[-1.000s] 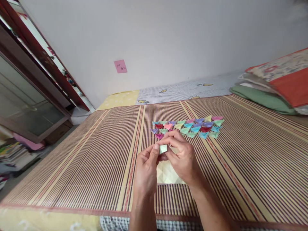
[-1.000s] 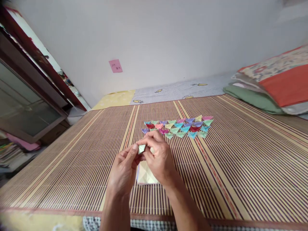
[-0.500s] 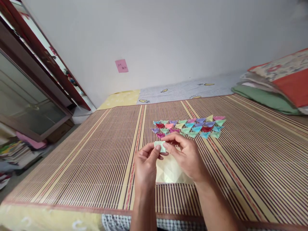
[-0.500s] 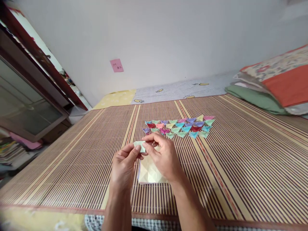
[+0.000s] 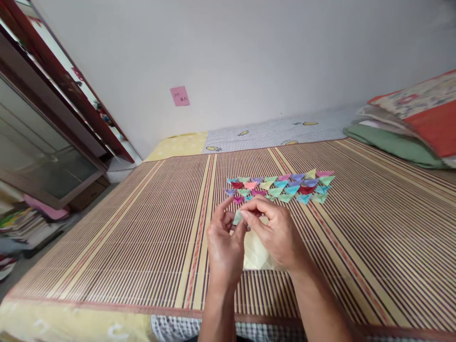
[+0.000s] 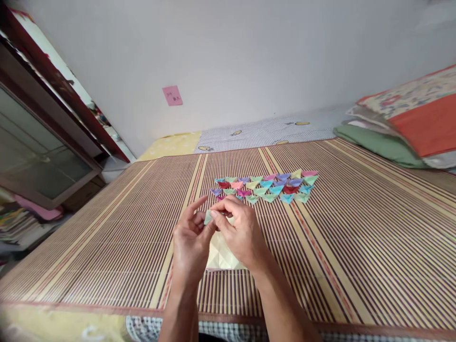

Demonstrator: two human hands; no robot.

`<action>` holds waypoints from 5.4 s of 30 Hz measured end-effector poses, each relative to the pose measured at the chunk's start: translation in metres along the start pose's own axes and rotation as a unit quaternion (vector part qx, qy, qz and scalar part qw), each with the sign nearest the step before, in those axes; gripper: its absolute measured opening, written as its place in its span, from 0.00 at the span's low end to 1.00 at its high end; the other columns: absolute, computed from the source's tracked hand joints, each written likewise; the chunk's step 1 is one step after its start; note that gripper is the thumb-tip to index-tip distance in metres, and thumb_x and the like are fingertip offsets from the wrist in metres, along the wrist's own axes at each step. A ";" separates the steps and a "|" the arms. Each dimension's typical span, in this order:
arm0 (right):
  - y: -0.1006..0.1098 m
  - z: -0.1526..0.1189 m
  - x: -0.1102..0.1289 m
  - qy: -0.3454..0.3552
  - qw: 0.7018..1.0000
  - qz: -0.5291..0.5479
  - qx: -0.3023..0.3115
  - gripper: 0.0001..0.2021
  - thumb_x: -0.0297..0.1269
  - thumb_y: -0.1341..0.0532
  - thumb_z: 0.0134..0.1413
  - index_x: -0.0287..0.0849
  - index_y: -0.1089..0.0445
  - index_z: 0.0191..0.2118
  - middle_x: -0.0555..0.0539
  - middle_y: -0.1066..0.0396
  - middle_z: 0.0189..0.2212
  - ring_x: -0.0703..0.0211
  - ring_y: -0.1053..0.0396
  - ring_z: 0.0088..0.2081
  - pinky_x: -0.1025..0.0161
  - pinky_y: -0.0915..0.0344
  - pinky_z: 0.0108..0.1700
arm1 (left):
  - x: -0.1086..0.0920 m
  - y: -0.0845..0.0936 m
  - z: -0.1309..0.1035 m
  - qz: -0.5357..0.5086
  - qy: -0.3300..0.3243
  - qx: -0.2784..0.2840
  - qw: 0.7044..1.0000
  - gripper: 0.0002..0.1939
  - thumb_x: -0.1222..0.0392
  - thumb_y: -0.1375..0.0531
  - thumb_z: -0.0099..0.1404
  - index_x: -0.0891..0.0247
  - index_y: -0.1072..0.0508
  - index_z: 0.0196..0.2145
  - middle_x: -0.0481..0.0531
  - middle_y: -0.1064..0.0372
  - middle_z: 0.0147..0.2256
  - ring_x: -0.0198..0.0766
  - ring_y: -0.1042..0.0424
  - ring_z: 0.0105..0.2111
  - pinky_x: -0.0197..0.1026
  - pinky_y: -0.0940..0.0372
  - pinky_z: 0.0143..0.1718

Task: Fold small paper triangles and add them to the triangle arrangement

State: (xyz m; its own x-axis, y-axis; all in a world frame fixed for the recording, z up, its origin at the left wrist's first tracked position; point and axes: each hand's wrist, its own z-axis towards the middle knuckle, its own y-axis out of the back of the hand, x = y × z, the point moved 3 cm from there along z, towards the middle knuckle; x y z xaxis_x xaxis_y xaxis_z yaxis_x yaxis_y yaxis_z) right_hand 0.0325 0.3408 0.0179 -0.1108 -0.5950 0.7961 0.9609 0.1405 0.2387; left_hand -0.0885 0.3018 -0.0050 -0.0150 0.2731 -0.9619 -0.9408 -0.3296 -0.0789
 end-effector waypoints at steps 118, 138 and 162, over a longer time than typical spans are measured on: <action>-0.013 -0.004 -0.026 -0.134 0.958 0.249 0.044 0.04 0.37 0.29 0.57 0.43 0.22 0.35 0.50 0.22 0.31 0.62 0.25 0.34 0.64 0.29 0.38 | 0.000 0.040 0.016 -0.082 -0.004 0.038 0.996 0.04 0.60 0.28 0.61 0.62 0.18 0.34 0.50 0.24 0.29 0.32 0.26 0.28 0.33 0.30 0.34; -0.020 -0.004 -0.016 -0.115 0.979 0.168 -0.028 0.08 0.37 0.34 0.57 0.42 0.29 0.29 0.52 0.29 0.23 0.63 0.30 0.26 0.65 0.34 0.29 | 0.001 0.028 0.013 -0.055 -0.030 -0.043 0.997 0.06 0.60 0.29 0.60 0.64 0.20 0.31 0.48 0.24 0.26 0.31 0.27 0.26 0.31 0.30 0.30; -0.025 -0.003 -0.032 -0.169 0.958 0.223 -0.057 0.11 0.38 0.28 0.48 0.43 0.28 0.34 0.53 0.30 0.26 0.63 0.30 0.26 0.65 0.31 0.30 | 0.004 0.027 0.013 -0.038 -0.027 -0.052 0.998 0.15 0.61 0.28 0.58 0.64 0.22 0.43 0.51 0.20 0.33 0.35 0.21 0.33 0.35 0.25 0.36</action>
State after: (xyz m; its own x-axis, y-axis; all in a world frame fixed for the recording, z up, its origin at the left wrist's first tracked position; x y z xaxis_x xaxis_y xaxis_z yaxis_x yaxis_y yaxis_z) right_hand 0.0129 0.3542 -0.0148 0.2604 -0.2030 0.9439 0.9511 0.2220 -0.2146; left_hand -0.1186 0.3060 -0.0076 0.0351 0.3481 -0.9368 -0.8995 -0.3975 -0.1815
